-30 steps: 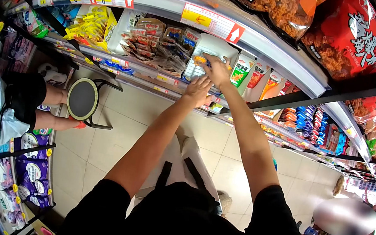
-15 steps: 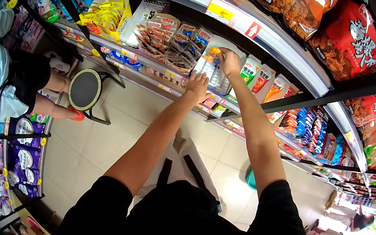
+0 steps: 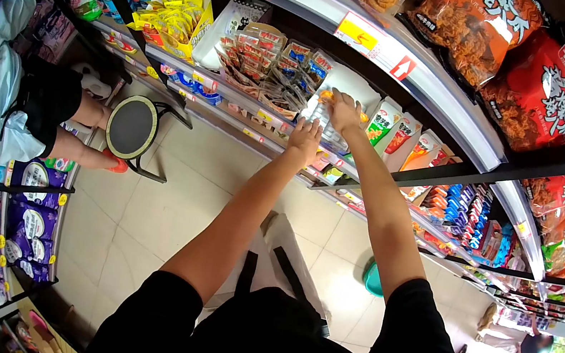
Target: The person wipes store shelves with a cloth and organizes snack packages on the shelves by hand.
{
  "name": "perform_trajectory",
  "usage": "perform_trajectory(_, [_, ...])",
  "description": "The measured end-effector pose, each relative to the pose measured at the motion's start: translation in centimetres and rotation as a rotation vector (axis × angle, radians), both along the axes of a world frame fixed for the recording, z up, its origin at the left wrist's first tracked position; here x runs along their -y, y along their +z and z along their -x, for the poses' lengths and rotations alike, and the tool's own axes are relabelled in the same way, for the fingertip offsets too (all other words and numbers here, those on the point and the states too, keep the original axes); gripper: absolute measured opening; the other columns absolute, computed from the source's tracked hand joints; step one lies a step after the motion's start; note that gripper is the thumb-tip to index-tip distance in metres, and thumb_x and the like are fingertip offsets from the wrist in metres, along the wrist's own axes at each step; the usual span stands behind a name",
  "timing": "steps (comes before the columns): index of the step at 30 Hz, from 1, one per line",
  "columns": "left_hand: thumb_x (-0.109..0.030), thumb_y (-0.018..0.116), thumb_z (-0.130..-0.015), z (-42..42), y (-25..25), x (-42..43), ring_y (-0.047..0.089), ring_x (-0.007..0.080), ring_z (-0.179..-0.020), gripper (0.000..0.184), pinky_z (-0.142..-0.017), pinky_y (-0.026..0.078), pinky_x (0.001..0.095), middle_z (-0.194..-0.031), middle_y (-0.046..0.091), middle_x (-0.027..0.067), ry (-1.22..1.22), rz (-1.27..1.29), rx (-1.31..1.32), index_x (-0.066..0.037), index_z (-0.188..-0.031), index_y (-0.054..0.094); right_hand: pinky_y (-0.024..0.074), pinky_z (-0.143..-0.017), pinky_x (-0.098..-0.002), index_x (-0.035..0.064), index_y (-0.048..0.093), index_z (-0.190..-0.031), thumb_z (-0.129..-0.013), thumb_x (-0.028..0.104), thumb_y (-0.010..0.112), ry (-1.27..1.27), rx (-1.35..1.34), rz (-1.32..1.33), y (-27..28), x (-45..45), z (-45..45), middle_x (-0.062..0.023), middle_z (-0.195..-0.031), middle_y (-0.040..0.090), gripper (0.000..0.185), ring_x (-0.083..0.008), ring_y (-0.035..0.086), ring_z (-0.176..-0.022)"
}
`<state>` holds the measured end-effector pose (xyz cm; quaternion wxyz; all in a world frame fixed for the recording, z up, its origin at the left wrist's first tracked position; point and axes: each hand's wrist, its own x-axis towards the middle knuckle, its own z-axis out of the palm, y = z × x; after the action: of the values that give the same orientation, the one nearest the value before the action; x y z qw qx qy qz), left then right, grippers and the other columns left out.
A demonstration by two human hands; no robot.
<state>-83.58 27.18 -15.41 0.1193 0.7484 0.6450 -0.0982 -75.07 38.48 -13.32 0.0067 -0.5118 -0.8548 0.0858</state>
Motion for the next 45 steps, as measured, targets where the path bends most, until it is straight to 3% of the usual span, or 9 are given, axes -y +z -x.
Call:
perform_trajectory(7, [-0.041, 0.051, -0.085, 0.4, -1.4, 1.9, 0.025, 0.0208, -0.135, 0.068, -0.112, 0.011, 0.0415, -0.148, 0.024, 0.0100, -0.034, -0.278, 0.008, -0.006, -0.140, 0.030, 0.0223, -0.107, -0.0450, 0.0028, 0.024, -0.139, -0.083, 0.015, 0.056, 0.068, -0.340, -0.266, -0.1, 6.2, -3.9, -0.0210, -0.138, 0.033, 0.066, -0.0355, 0.031, -0.128])
perform_trajectory(13, [-0.007, 0.062, -0.078, 0.1, -2.3, 5.4, 0.054, 0.0225, -0.110, 0.042, -0.087, 0.046, 0.0330, -0.125, 0.052, 0.0141, 0.105, -0.504, 0.543, -0.006, -0.119, 0.054, 0.0377, -0.098, -0.0396, -0.0013, 0.039, -0.128, -0.083, 0.008, 0.057, 0.013, -0.600, -0.255, 0.0, 11.7, -6.6, -0.0210, -0.135, 0.038, 0.049, -0.0339, 0.047, -0.116])
perform_trajectory(16, [-0.025, 0.061, -0.084, -2.0, -1.8, 6.7, 0.064, 0.0224, -0.060, 0.027, -0.057, 0.048, 0.0335, -0.062, 0.063, 0.0091, 0.562, -0.453, 1.201, -0.001, -0.072, 0.064, 0.0444, -0.050, -0.0250, -0.0018, 0.057, -0.096, -0.081, 0.002, 0.061, -0.305, -0.980, 0.195, 1.9, 15.4, -7.9, -0.0116, -0.089, 0.062, 0.016, -0.0102, 0.055, -0.059])
perform_trajectory(21, [-0.025, 0.055, -0.089, -4.6, 2.8, 9.7, 0.055, 0.0103, -0.048, 0.035, -0.043, 0.043, 0.0252, -0.065, 0.062, 0.0072, 0.933, -0.313, 1.384, -0.001, -0.064, 0.062, 0.0429, -0.053, -0.0223, 0.0010, 0.064, -0.083, -0.088, 0.011, 0.059, -0.315, -0.978, 0.343, 3.3, 19.8, -8.9, -0.0008, -0.056, 0.056, 0.013, -0.0081, 0.054, -0.059])
perform_trajectory(25, [-0.031, 0.046, -0.091, -5.7, -0.2, 8.9, 0.058, 0.0123, -0.073, 0.029, -0.062, 0.048, 0.0297, -0.081, 0.061, 0.0029, 1.036, -0.120, 1.823, -0.006, -0.099, 0.060, 0.0329, -0.100, -0.0355, 0.0031, 0.052, -0.124, -0.097, 0.024, 0.039, 0.038, -0.885, -0.058, 4.7, 22.4, -6.9, -0.0171, -0.128, 0.048, 0.037, -0.0273, 0.046, -0.116])
perform_trajectory(29, [-0.044, 0.032, -0.095, -6.9, -0.3, 8.5, 0.053, 0.0220, -0.100, 0.043, -0.087, 0.043, 0.0374, -0.116, 0.054, 0.0071, 0.918, 0.528, 2.535, -0.010, -0.115, 0.048, 0.0144, -0.110, -0.0407, 0.0109, 0.039, -0.136, -0.096, 0.029, 0.034, 0.132, -0.868, 0.119, 5.7, 24.1, -5.7, -0.0159, -0.142, 0.034, 0.044, -0.0323, 0.024, -0.134])
perform_trajectory(31, [-0.043, 0.036, -0.094, -5.1, 1.9, 10.8, 0.049, 0.0230, -0.109, 0.044, -0.099, 0.035, 0.0393, -0.116, 0.054, 0.0075, 0.145, 0.736, 3.025, -0.010, -0.120, 0.051, 0.0121, -0.110, -0.0426, 0.0136, 0.034, -0.139, -0.096, 0.030, 0.033, 0.169, -0.664, 0.072, 5.6, 22.8, -6.5, -0.0161, -0.144, 0.030, 0.046, -0.0326, 0.021, -0.136])
perform_trajectory(35, [-0.055, 0.028, -0.094, -0.5, 8.5, 13.5, 0.030, 0.0252, -0.132, 0.061, -0.109, 0.016, 0.0397, -0.145, 0.032, 0.0071, 0.828, 0.570, 2.331, -0.011, -0.135, 0.041, 0.0188, -0.108, -0.0446, 0.0116, 0.033, -0.138, -0.089, 0.024, 0.046, -0.199, -0.359, -0.075, 2.1, 19.2, -6.7, -0.0208, -0.135, 0.039, 0.052, -0.0317, 0.031, -0.130])
perform_trajectory(45, [-0.001, 0.051, -0.078, 11.1, 4.4, 6.8, 0.046, 0.0346, -0.118, 0.044, -0.097, 0.038, 0.0359, -0.124, 0.050, 0.0203, 0.192, -0.545, 1.039, 0.003, -0.121, 0.048, 0.0447, -0.085, -0.0365, 0.0035, 0.044, -0.123, -0.078, 0.009, 0.064, -0.065, -0.919, -0.083, 4.1, 10.6, 3.5, -0.0170, -0.116, 0.048, 0.050, -0.0263, 0.054, -0.098])
